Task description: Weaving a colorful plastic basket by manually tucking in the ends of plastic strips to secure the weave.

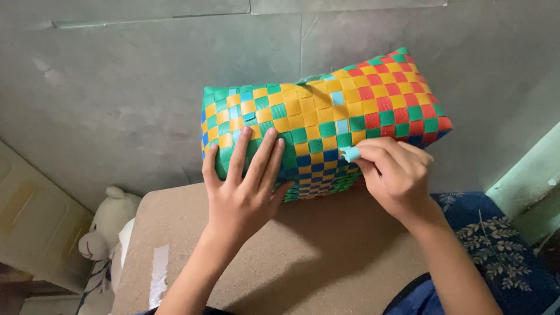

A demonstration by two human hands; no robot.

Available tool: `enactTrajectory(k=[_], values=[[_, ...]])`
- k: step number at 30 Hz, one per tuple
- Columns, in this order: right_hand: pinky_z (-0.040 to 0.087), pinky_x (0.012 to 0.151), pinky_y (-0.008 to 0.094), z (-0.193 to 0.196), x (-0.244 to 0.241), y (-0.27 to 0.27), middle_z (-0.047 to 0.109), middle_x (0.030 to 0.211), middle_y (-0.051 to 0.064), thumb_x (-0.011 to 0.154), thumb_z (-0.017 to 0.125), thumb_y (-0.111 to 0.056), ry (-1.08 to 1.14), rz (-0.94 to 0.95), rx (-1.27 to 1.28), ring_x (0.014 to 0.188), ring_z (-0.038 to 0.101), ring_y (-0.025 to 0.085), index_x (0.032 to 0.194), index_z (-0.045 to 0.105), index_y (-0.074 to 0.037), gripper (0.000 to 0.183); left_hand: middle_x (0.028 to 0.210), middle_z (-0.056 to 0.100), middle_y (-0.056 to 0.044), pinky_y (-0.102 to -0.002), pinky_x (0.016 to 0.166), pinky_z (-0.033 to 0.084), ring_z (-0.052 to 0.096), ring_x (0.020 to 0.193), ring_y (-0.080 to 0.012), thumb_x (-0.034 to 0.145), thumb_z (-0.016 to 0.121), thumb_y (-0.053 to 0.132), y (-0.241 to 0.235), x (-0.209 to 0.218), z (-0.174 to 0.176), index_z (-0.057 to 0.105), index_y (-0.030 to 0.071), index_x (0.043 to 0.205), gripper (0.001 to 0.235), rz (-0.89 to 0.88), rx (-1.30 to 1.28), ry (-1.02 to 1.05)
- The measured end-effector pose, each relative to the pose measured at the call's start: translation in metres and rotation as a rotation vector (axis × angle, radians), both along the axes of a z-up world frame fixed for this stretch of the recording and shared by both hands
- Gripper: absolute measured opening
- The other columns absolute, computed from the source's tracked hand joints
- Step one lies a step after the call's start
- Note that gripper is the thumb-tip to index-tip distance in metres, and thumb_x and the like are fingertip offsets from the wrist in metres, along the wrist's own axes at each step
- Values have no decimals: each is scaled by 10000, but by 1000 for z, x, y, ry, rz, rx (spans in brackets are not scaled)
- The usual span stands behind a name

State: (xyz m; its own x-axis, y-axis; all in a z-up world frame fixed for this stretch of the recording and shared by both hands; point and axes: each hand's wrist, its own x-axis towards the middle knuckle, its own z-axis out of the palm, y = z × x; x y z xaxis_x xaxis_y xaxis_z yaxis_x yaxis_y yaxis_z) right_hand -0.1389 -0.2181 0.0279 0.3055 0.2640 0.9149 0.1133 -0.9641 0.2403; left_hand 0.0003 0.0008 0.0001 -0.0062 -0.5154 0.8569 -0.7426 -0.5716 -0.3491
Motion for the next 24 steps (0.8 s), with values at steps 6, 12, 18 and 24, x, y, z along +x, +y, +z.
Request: enactTrajectory(k=[6, 12, 18, 24], values=[[472, 575, 324, 4, -2, -1, 738, 888, 84, 790, 827, 119, 17, -46, -11, 611, 590, 185, 918, 661, 7, 238, 1563, 522, -25, -640, 1152, 269, 461, 1448, -313, 849, 855, 463, -1, 0, 4, 660, 139, 1451, 710, 6, 6, -3], [471, 438, 248, -2, 3, -12, 736, 871, 94, 730, 810, 141, 105, -55, -46, 520, 557, 120, 937, 687, 19, 270, 1571, 507, -16, -642, 1149, 278, 459, 1452, -312, 852, 822, 457, -2, -2, 8, 641, 141, 1454, 704, 7, 7, 18], [449, 487, 290, 9, -1, -2, 722, 847, 57, 697, 808, 116, 68, -39, 4, 537, 544, 138, 873, 681, -15, 253, 1565, 508, -14, -643, 1150, 275, 446, 1455, -312, 832, 813, 468, -1, -2, 9, 629, 143, 1448, 720, -13, -5, 37], [460, 524, 308, 22, -6, 3, 667, 816, 18, 655, 746, 104, 130, 10, 80, 556, 567, 159, 792, 666, -41, 214, 1555, 517, 6, -635, 1139, 297, 454, 1447, -292, 838, 808, 510, -3, 1, 10, 629, 172, 1439, 712, -4, -14, 27]])
